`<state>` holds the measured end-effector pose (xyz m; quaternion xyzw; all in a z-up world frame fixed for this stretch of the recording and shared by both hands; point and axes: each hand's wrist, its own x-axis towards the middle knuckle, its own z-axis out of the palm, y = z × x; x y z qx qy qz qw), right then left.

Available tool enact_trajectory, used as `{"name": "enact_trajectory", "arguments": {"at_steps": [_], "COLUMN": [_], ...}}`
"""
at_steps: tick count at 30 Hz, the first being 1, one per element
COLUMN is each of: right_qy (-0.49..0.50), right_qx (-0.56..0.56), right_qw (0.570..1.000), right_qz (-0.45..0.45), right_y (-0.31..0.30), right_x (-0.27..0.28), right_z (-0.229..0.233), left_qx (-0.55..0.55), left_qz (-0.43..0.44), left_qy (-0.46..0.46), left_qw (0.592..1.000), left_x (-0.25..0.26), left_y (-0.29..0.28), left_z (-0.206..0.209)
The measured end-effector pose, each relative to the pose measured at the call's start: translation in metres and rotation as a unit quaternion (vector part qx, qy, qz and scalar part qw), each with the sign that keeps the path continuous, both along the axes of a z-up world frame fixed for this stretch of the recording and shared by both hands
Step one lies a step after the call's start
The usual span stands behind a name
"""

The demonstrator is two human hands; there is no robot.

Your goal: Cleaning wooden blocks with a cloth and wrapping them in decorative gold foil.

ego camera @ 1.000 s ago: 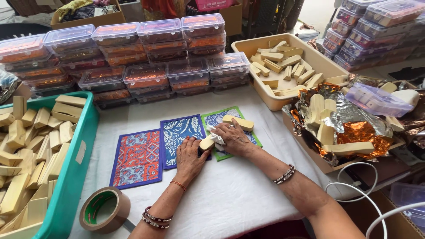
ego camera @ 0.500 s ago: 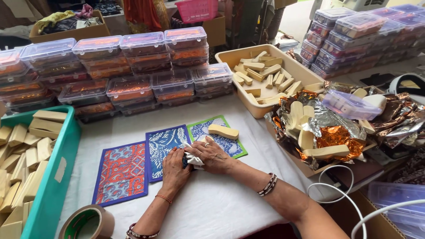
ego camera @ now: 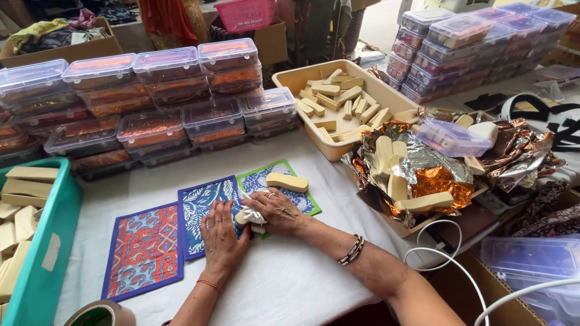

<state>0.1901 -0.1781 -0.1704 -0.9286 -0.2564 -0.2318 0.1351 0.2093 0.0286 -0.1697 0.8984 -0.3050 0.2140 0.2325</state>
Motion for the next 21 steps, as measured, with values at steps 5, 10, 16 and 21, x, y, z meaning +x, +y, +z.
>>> {"name": "enact_trajectory", "arguments": {"at_steps": [5, 10, 16, 21], "right_qy": [0.030, 0.019, 0.032, -0.147], "right_qx": [-0.001, -0.030, -0.043, 0.002], "right_qw": [1.000, 0.999, 0.998, 0.980], "right_qz": [0.001, 0.027, -0.046, -0.131], "right_y": [0.000, 0.006, -0.011, -0.049], "right_x": [0.002, 0.000, 0.003, 0.022], "right_z": [-0.001, 0.003, 0.018, -0.012], "left_qx": [0.033, 0.022, 0.014, 0.000], "left_qz": [0.040, 0.029, 0.025, 0.046], "left_qy": [0.101, 0.103, 0.121, 0.093], "left_qw": [0.994, 0.994, 0.992, 0.995], "left_x": [0.010, 0.012, 0.010, 0.009], "left_y": [0.000, 0.002, 0.000, 0.005], "left_z": [-0.014, -0.014, -0.007, -0.007]}}
